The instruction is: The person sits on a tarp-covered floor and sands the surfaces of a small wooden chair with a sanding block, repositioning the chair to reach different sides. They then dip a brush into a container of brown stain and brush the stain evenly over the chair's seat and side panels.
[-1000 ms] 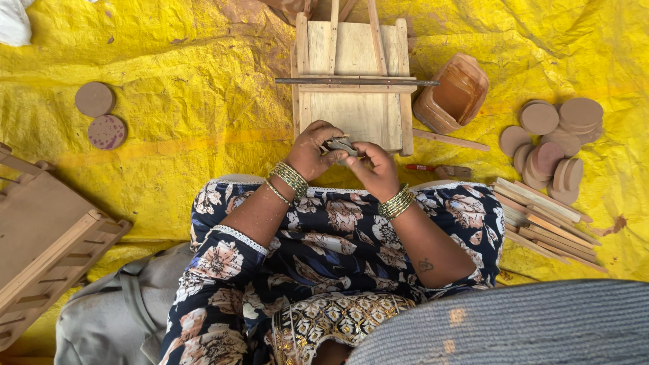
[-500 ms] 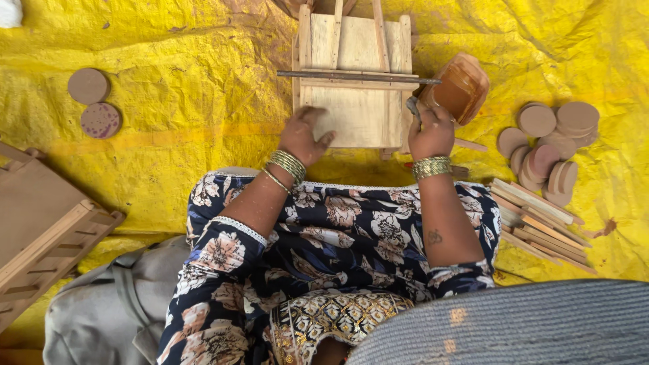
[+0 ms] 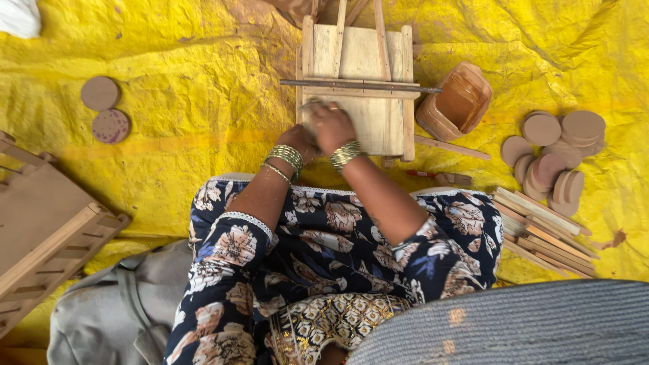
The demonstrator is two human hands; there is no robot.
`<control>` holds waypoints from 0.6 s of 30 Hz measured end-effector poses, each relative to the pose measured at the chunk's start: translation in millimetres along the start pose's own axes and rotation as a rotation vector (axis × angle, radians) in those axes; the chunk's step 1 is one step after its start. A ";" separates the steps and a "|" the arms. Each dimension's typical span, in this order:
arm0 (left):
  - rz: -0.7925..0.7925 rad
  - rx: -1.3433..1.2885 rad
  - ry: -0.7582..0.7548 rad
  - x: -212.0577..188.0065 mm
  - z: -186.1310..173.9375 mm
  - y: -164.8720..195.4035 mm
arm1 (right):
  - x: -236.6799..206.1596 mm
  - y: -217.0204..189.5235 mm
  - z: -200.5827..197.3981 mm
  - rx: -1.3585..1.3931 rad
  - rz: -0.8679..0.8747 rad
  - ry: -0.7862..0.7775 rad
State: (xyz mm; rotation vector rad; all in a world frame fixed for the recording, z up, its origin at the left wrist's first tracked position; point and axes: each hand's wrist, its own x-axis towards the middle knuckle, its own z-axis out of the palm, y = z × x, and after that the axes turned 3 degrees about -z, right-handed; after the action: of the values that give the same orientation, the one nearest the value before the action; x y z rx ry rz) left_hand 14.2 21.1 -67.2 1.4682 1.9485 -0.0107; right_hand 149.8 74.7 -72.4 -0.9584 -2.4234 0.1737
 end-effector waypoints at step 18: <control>0.010 0.011 0.007 16.0 23.6 -12.3 | -122.3 180.7 -120.2 -0.456 0.213 0.029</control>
State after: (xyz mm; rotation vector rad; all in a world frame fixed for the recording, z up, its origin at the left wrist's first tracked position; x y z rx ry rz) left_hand 13.8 20.9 -98.3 1.4870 1.9492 -0.0113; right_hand 395.0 118.4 -75.8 -1.4052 -2.3763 -0.3316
